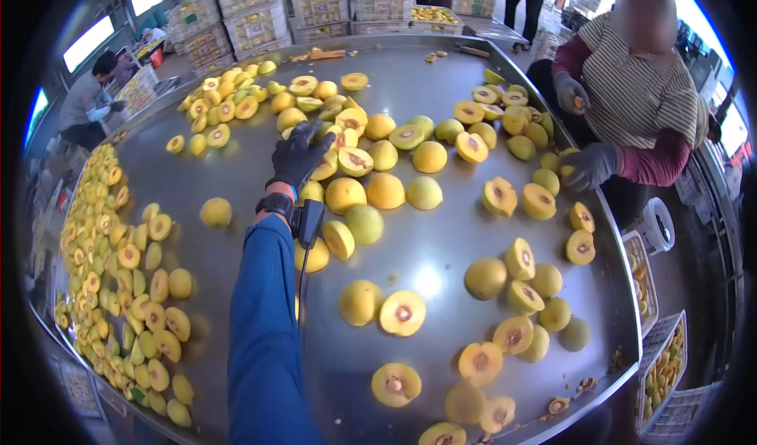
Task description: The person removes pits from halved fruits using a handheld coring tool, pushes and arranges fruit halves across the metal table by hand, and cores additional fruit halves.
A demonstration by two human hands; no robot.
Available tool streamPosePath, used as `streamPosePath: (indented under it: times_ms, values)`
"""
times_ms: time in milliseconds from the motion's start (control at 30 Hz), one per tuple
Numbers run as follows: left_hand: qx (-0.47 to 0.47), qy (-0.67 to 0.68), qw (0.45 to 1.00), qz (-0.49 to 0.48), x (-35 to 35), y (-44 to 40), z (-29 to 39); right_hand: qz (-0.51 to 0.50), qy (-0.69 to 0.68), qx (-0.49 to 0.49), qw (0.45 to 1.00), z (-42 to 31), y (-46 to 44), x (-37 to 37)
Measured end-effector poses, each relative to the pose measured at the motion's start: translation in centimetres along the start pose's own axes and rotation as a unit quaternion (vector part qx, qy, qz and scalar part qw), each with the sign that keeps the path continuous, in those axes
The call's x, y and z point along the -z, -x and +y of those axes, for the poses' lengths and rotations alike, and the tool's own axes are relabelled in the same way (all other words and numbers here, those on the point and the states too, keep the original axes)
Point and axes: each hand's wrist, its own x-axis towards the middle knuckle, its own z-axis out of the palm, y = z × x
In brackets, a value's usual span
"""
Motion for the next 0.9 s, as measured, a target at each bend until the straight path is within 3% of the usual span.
streamPosePath:
  times_ms: [167,267,367,433,467,533,567,633,767,900]
  values:
    - [-0.127,0.135,0.983,-0.007,-6.4,-1.8,13.8,0.033,-0.003,-0.034,0.999,4.4,0.2,3.2]
    - [-0.075,0.076,0.994,0.033,-9.4,-1.3,23.4,0.054,-0.002,-0.035,0.998,6.5,0.3,5.1]
    - [-0.117,0.106,0.987,-0.017,-11.0,-0.4,28.9,0.073,0.007,-0.026,0.997,8.0,0.4,6.8]
    - [-0.213,0.144,0.966,0.024,-13.6,-0.1,30.5,0.089,0.015,-0.016,0.996,8.5,0.6,7.7]
    - [-0.198,0.171,0.965,-0.027,-14.0,0.0,31.1,0.095,0.019,-0.006,0.995,8.6,0.7,8.2]
    - [-0.167,0.304,0.922,-0.172,-12.1,1.2,29.2,0.094,0.008,0.018,0.995,8.2,0.7,9.1]
    - [-0.175,0.303,0.931,-0.107,-10.6,2.7,28.0,0.093,0.0,0.026,0.995,7.7,0.7,9.3]
    - [-0.185,0.155,0.968,-0.069,-2.6,6.8,25.1,0.083,-0.013,0.051,0.995,5.7,0.5,8.9]
    - [-0.225,0.077,0.937,0.254,4.3,13.8,9.2,0.046,-0.032,0.097,0.994,0.9,0.8,6.8]
    - [-0.064,-0.126,0.955,0.262,14.8,22.2,-9.8,-0.039,-0.055,0.137,0.988,-4.6,1.6,2.3]
